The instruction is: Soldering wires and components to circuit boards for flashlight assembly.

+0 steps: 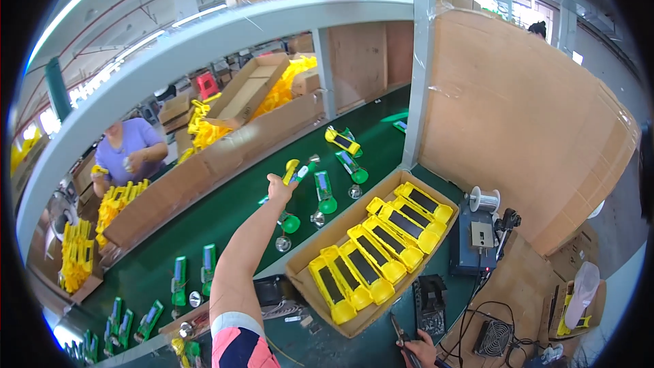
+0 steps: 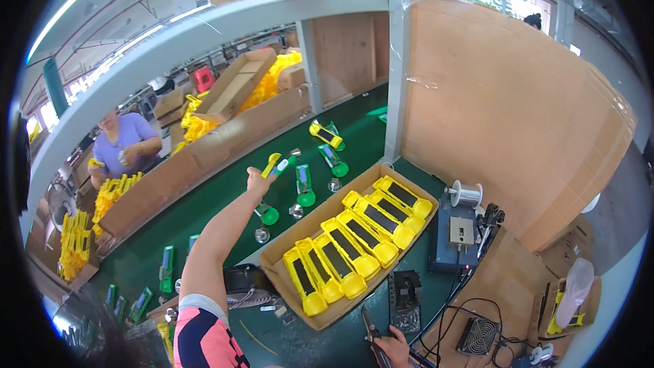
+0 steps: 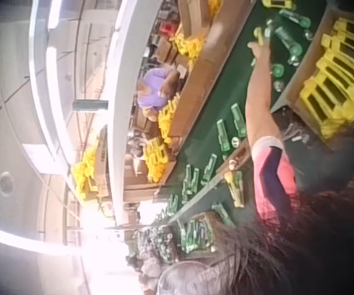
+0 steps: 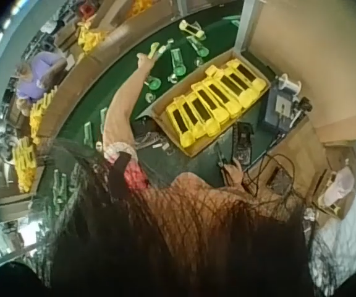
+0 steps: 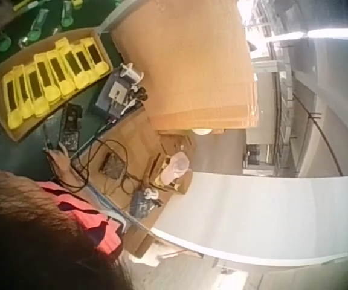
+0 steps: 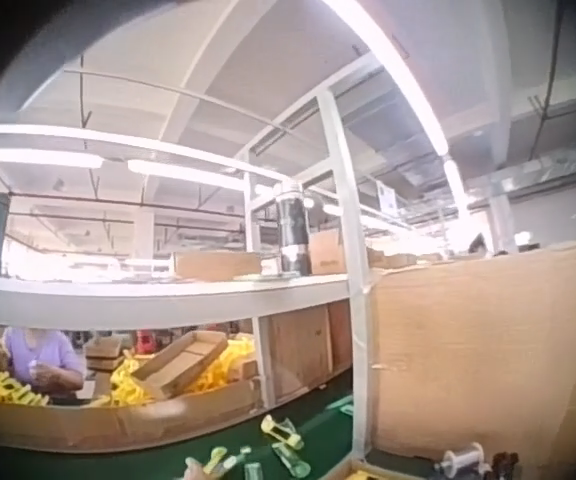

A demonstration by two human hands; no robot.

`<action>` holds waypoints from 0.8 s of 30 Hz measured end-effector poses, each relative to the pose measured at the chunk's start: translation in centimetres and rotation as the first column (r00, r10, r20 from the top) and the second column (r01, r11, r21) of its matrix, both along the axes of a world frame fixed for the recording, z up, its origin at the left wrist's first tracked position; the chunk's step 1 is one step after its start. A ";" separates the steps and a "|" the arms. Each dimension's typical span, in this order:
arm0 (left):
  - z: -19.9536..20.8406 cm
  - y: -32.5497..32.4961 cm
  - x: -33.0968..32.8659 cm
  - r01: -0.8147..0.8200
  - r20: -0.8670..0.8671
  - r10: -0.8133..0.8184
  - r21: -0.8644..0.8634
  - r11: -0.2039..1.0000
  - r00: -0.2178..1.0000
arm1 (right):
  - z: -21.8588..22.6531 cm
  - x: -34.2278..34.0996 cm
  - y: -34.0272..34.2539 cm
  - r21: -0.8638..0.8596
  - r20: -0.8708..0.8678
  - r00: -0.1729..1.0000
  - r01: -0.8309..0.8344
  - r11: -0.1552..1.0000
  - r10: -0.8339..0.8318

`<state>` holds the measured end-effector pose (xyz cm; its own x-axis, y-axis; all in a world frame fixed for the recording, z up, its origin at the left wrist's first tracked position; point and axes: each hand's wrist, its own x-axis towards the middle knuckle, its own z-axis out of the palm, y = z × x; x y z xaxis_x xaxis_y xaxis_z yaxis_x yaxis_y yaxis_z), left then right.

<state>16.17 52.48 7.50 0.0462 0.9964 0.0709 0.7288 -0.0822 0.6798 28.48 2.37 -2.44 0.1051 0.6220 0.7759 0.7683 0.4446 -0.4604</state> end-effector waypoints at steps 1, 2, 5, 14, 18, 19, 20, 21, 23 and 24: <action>-0.7 0.7 1.1 0.022 -0.024 -0.023 -0.053 0.998 0.999 | -3.7 -1.0 -1.0 -0.077 -0.603 0.793 -0.169 0.983 0.089; -1.4 1.1 2.2 0.108 -0.247 -0.119 -0.058 0.992 0.962 | -4.2 -0.4 -1.2 -0.097 -0.603 0.795 -0.158 0.983 0.068; 1.5 -2.5 4.6 0.702 -0.796 -0.306 0.197 0.685 0.522 | 1.7 -0.2 -0.3 -0.194 -0.001 0.999 0.051 0.980 -0.052; 5.5 -2.5 4.8 0.805 -0.516 -0.621 0.437 0.402 0.590 | 1.8 -0.6 -0.4 -0.304 -0.047 0.996 0.064 0.950 -0.082; 16.8 -10.5 2.0 0.795 -0.560 -0.564 0.445 0.413 0.607 | 1.7 -0.7 0.0 -0.150 -0.061 0.993 0.092 0.984 -0.102; 18.7 -13.0 1.0 0.839 -0.636 -0.549 0.440 0.320 0.542 | 2.0 -0.7 0.0 -0.135 -0.063 0.993 0.091 0.987 -0.100; 20.7 -15.8 0.0 0.875 -0.702 -0.527 0.430 0.224 0.480 | 2.5 -0.8 0.0 -0.123 -0.059 0.993 0.093 0.988 -0.101; 22.6 -20.1 -1.0 0.904 -0.731 -0.534 0.310 0.296 0.425 | 2.6 -0.8 -0.1 -0.108 -0.068 0.990 0.118 0.987 -0.126; 21.9 -25.9 -3.2 0.940 -0.807 -0.488 0.249 0.232 0.334 | 3.7 -0.6 -0.3 -0.037 -0.074 0.982 0.172 0.984 -0.174; 21.4 -29.6 -5.1 0.942 -0.781 -0.544 0.170 0.289 0.308 | 3.9 -0.7 0.1 0.067 -0.122 0.978 0.177 0.982 -0.168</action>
